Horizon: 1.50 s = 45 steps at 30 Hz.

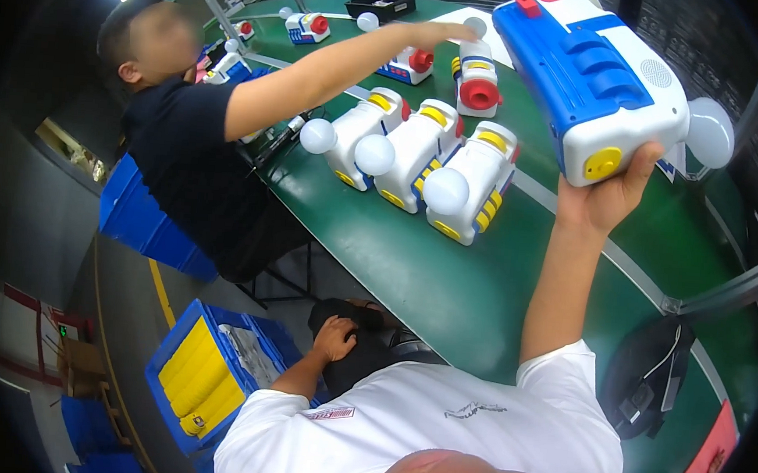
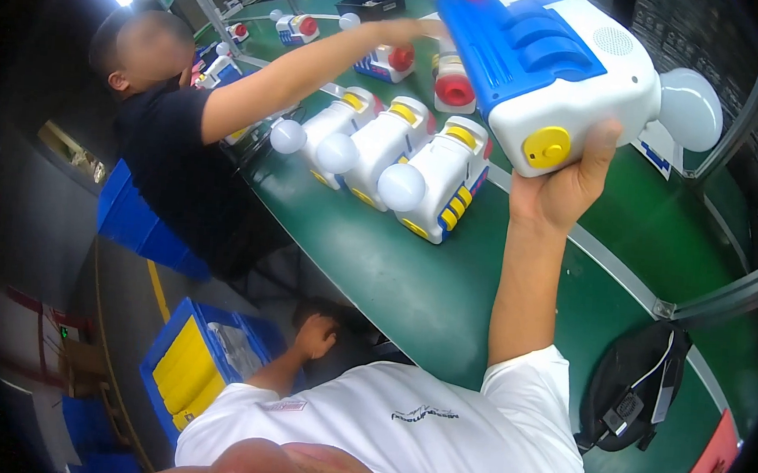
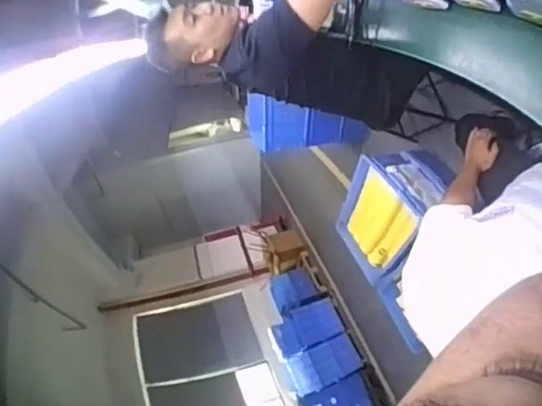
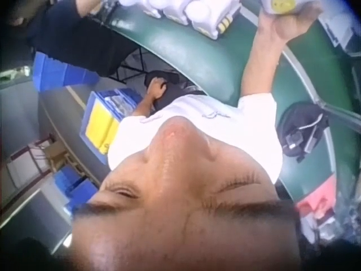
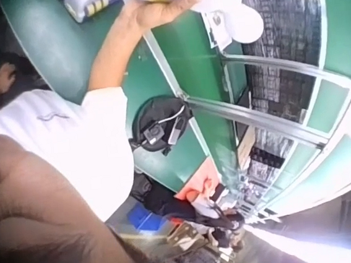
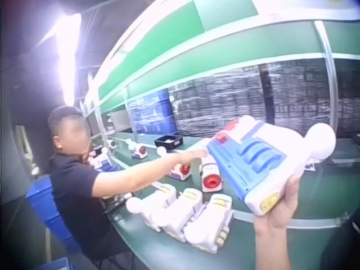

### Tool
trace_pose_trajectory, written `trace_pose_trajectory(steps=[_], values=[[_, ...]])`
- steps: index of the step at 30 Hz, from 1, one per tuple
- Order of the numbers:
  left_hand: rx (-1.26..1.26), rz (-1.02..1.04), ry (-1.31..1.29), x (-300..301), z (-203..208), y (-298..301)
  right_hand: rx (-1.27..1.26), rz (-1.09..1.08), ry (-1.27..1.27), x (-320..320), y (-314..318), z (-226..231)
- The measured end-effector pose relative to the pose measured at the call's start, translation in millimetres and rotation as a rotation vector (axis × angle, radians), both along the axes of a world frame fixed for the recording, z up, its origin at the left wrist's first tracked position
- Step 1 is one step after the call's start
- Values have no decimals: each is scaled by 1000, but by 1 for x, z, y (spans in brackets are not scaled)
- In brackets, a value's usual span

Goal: Assembling components of a toy-like light fixture on an assembly line.

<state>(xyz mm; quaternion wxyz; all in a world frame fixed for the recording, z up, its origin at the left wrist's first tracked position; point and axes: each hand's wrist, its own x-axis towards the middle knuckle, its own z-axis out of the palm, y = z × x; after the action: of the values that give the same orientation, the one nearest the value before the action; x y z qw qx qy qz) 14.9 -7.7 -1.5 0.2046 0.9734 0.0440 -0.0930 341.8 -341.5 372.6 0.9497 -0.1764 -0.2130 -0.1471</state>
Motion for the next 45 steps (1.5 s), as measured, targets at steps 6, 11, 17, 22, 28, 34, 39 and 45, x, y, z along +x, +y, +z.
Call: trace_pose_trajectory(steps=[6,11,17,22,28,34,39,45], values=[[-4,14,-9,0,2,0,-30,22,-6,-1,4,0],[3,46,3,2,2,-4,-97,51,-8,-5,12,-1],[12,31,11,2,-4,-2,-163,76,-56,-7,17,-5],[8,36,8,0,-5,-2,-164,75,-52,-8,16,-4],[1,39,1,0,0,-4,-135,27,-35,-5,8,-2],[-3,31,9,0,-4,-3,-84,-9,-27,1,-1,0],[31,21,97,6,1,-4,-84,-27,-39,10,-6,-3],[47,52,45,7,-13,-5,-216,-34,-87,20,1,-11]])
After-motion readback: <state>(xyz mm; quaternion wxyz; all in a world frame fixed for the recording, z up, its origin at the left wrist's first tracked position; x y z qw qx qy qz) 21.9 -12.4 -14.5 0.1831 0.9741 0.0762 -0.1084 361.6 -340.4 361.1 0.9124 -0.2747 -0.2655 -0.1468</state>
